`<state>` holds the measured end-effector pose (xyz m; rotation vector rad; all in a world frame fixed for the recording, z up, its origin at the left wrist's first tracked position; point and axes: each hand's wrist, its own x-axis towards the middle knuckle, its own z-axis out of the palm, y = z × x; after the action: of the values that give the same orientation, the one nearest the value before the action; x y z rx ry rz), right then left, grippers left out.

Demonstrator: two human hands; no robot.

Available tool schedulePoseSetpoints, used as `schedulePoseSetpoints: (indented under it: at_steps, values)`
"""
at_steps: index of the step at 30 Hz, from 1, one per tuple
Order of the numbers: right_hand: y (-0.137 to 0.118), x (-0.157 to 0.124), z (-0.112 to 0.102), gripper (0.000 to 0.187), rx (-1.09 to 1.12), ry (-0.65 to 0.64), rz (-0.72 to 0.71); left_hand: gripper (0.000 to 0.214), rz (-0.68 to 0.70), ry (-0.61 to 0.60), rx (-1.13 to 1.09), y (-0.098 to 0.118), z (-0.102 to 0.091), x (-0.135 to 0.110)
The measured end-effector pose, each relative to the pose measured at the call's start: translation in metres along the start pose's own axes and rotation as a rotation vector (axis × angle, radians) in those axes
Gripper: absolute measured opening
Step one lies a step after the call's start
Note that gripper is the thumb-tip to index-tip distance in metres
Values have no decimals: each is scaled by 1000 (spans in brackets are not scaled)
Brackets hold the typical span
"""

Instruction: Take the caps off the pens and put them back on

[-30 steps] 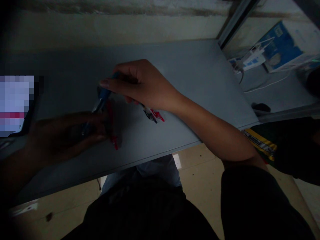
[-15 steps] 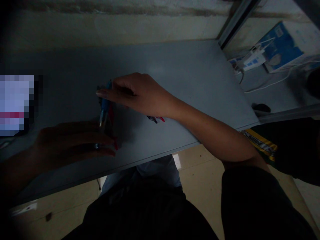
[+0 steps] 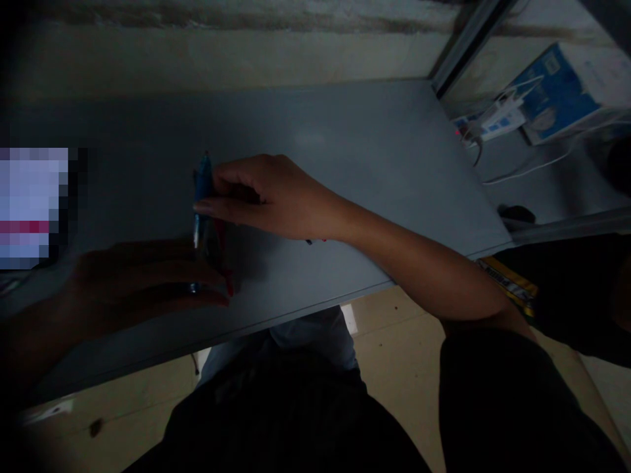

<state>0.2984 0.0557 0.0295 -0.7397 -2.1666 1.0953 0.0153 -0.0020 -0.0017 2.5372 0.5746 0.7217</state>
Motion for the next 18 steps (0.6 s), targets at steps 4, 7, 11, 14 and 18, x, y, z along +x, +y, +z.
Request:
schedulePoseSetpoints:
  at_steps: [4,7,11,14,18]
  values:
    - [1,-1,0,51,6,9,-22,18,8,-22,9,-1,0,0]
    - [1,0,1,50,7,9,-13,18,11,-27,4,0,0,2]
    - [1,0,0,50,37,-19,-2,20,30,8,39,1,-1,5]
    - [1,-1,-1,50,8,-23,-20,18,23,-8,10,2,-2,5]
    - [0,-2,-1,44,-118,-46,-37,18,9,-24,-26,1,-1,0]
